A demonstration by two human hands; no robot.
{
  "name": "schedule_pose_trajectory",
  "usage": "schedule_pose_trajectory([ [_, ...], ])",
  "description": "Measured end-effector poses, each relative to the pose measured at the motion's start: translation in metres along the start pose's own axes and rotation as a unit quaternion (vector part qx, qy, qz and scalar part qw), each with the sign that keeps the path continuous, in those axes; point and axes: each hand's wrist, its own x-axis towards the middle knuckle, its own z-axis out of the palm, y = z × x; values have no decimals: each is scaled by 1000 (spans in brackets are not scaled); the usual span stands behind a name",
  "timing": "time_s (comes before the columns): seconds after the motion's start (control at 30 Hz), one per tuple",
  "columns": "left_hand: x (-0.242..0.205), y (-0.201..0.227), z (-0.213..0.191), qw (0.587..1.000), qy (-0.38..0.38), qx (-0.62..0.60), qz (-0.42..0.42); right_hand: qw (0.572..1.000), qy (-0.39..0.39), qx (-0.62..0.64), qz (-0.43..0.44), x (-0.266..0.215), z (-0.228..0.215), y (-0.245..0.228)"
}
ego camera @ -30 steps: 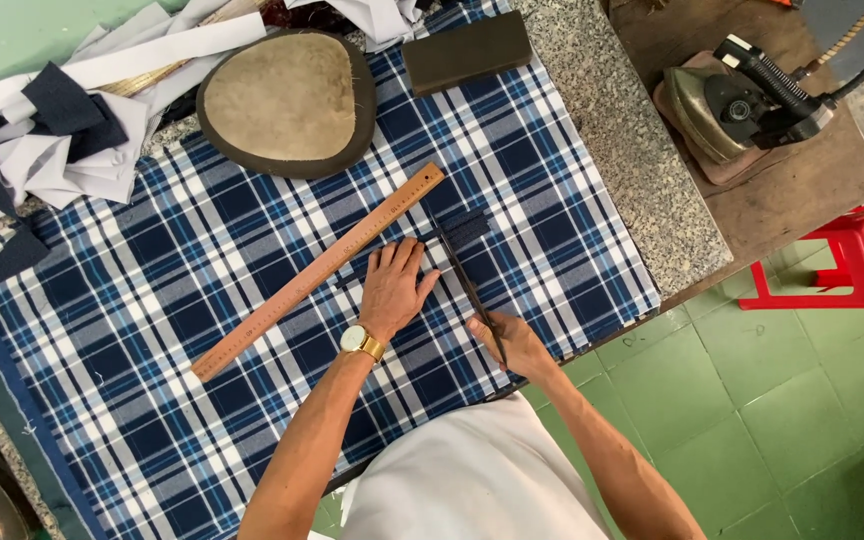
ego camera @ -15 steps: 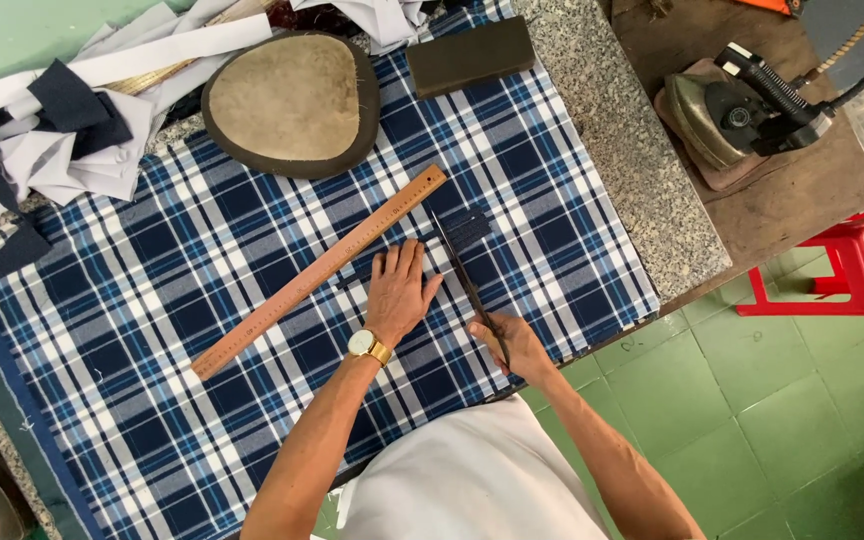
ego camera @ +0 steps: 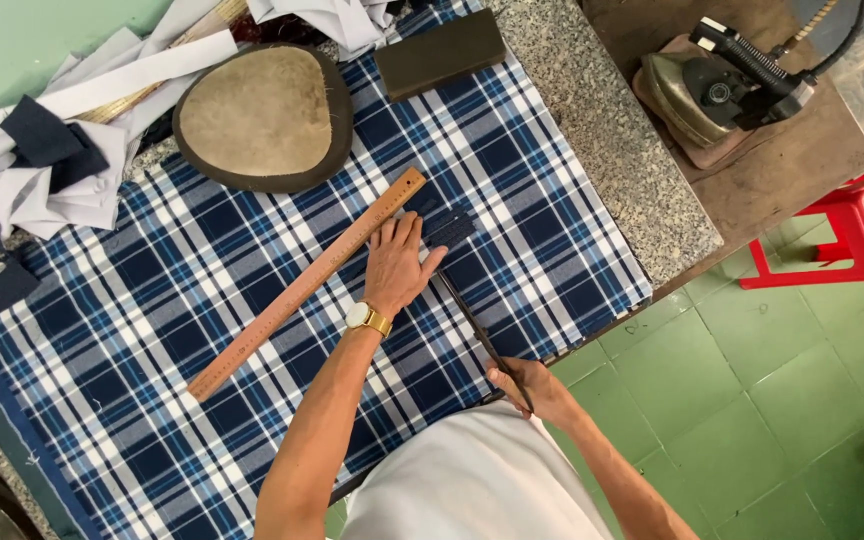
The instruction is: The person measures and cuts a strip of dark fabric using a ruler and scissors on a plaid-covered table. They then use a lighter to singe the cut edges and walk to a sewing machine, placing the fabric and scissors on the machine table.
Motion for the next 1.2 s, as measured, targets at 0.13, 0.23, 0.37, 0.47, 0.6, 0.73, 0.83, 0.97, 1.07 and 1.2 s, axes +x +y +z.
schedule_pose_trajectory([
  [0.13, 11, 6, 8, 999, -37, -5, 15, 1000, -2, 5, 4, -2, -3, -2],
  [0.23, 16, 7, 13, 999, -41, -2, 35, 1000, 3, 20, 12, -2, -3, 0],
  [0.37, 17, 11, 9, 998, -48, -13, 49, 1000, 10, 12, 18, 1, -3, 5],
  [0.47, 16, 12, 10, 997, -45, -10, 59, 999, 6, 16, 30, -1, -3, -2],
  [0.6, 13, 13, 9, 997, -49, -16, 65, 999, 2, 28, 41, -8, -3, -14],
  [0.73, 7, 9, 11, 996, -49, -24, 73, 999, -3, 34, 32, -12, -5, -19],
  [0.83, -6, 1, 6, 997, 18, -34, 66, 997, -14, 70, 35, -21, -5, -32],
  [0.97, -29, -14, 0, 996, 74, -16, 41, 998, -18, 53, 2, -11, 0, -23],
  [1.07, -42, -22, 6, 996, 82, 0, 34, 999, -23, 39, -27, 1, 3, -20],
  [1.2, -48, -22, 3, 998, 57, -8, 20, 999, 1, 41, -6, -1, 6, -47],
])
